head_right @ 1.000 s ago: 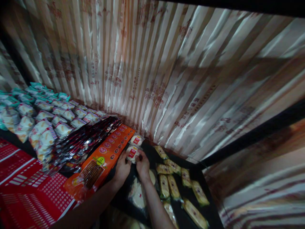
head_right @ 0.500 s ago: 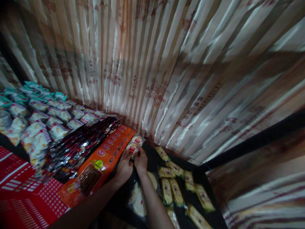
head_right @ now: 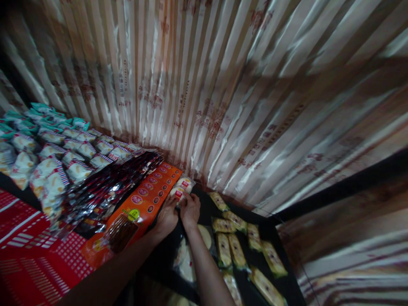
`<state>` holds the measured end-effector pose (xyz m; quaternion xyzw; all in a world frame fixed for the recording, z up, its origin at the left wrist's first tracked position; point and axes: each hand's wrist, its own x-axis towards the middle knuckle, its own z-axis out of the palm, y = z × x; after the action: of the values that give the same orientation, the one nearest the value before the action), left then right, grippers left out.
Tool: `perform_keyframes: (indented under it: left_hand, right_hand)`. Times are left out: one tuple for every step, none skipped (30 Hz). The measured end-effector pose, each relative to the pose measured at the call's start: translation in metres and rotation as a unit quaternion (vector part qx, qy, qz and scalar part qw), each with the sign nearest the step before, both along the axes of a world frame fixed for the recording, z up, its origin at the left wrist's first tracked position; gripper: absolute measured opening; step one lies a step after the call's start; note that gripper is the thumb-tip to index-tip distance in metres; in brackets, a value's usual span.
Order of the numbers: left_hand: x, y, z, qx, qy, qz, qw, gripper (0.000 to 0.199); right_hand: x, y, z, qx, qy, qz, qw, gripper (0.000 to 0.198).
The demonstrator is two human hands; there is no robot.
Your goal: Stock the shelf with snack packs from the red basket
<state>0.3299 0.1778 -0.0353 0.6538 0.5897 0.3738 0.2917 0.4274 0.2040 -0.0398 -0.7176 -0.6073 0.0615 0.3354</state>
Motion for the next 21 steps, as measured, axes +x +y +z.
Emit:
perform_keyframes:
  left_hand:
    - [-0.001, -0.001, 0.000, -0.001, -0.001, -0.001, 1.000, 0.060]
    - [-0.002, -0.001, 0.001, -0.002, 0.002, -0.002, 1.000, 0.060]
    - [-0.003, -0.002, 0.003, -0.002, 0.007, -0.003, 1.000, 0.060]
    - [-0.004, -0.004, 0.005, 0.002, 0.015, -0.005, 1.000, 0.060]
    - [-0.004, -0.006, 0.007, 0.007, 0.025, -0.007, 1.000, 0.060]
    - [-0.005, -0.009, 0.011, 0.014, 0.037, -0.009, 0.999, 0.059]
    - [-0.005, -0.014, 0.015, 0.022, 0.049, -0.011, 0.999, 0.058]
    - [-0.004, -0.019, 0.019, 0.027, 0.059, -0.013, 0.998, 0.055]
    - [-0.003, -0.026, 0.023, 0.027, 0.066, -0.018, 0.997, 0.052]
    - [-0.002, -0.033, 0.026, 0.025, 0.070, -0.026, 0.997, 0.048]
    - [-0.001, -0.042, 0.029, 0.022, 0.072, -0.037, 0.996, 0.045]
    - [0.000, -0.052, 0.032, 0.019, 0.072, -0.052, 0.996, 0.042]
    - [0.001, -0.063, 0.034, 0.019, 0.071, -0.070, 0.995, 0.041]
    - [0.001, -0.074, 0.035, 0.024, 0.069, -0.090, 0.993, 0.039]
    - [0.002, -0.085, 0.035, 0.033, 0.066, -0.112, 0.991, 0.038]
    - [0.001, -0.096, 0.034, 0.046, 0.063, -0.135, 0.988, 0.036]
    - [0.001, -0.106, 0.033, 0.058, 0.062, -0.157, 0.984, 0.035]
    - [0.000, -0.116, 0.031, 0.066, 0.065, -0.177, 0.980, 0.034]
    - [-0.001, -0.126, 0.028, 0.068, 0.073, -0.192, 0.976, 0.032]
    - [-0.002, -0.134, 0.024, 0.066, 0.086, -0.204, 0.973, 0.033]
    - [-0.004, -0.141, 0.020, 0.062, 0.102, -0.214, 0.969, 0.035]
  right_hand:
    - [0.001, -0.002, 0.001, 0.001, 0.007, 0.002, 1.000, 0.033]
    - [0.003, -0.005, 0.003, 0.001, 0.015, 0.006, 1.000, 0.034]
    - [0.005, -0.009, 0.005, 0.001, 0.023, 0.009, 1.000, 0.034]
    - [0.008, -0.014, 0.008, 0.001, 0.031, 0.015, 0.999, 0.035]
    - [0.012, -0.020, 0.011, 0.003, 0.038, 0.020, 0.999, 0.035]
    - [0.016, -0.028, 0.015, 0.006, 0.044, 0.026, 0.999, 0.036]
    - [0.020, -0.036, 0.018, 0.010, 0.047, 0.032, 0.998, 0.036]
    - [0.025, -0.046, 0.021, 0.014, 0.047, 0.040, 0.998, 0.036]
    - [0.030, -0.056, 0.023, 0.017, 0.045, 0.050, 0.998, 0.036]
    - [0.036, -0.067, 0.025, 0.018, 0.041, 0.060, 0.997, 0.036]
    - [0.041, -0.078, 0.026, 0.018, 0.035, 0.069, 0.997, 0.036]
    - [0.046, -0.089, 0.027, 0.017, 0.027, 0.076, 0.997, 0.035]
    - [0.050, -0.100, 0.028, 0.015, 0.017, 0.081, 0.996, 0.034]
    - [0.053, -0.112, 0.029, 0.013, 0.007, 0.085, 0.996, 0.034]
    - [0.055, -0.123, 0.029, 0.009, -0.003, 0.089, 0.996, 0.033]
    - [0.057, -0.134, 0.029, 0.004, -0.011, 0.094, 0.996, 0.032]
    - [0.058, -0.144, 0.029, -0.002, -0.018, 0.100, 0.995, 0.032]
    - [0.058, -0.154, 0.029, -0.006, -0.025, 0.104, 0.994, 0.031]
    - [0.057, -0.162, 0.028, -0.008, -0.032, 0.108, 0.994, 0.031]
    - [0.056, -0.170, 0.027, -0.006, -0.041, 0.110, 0.993, 0.030]
    - [0.055, -0.177, 0.025, -0.001, -0.051, 0.110, 0.993, 0.030]
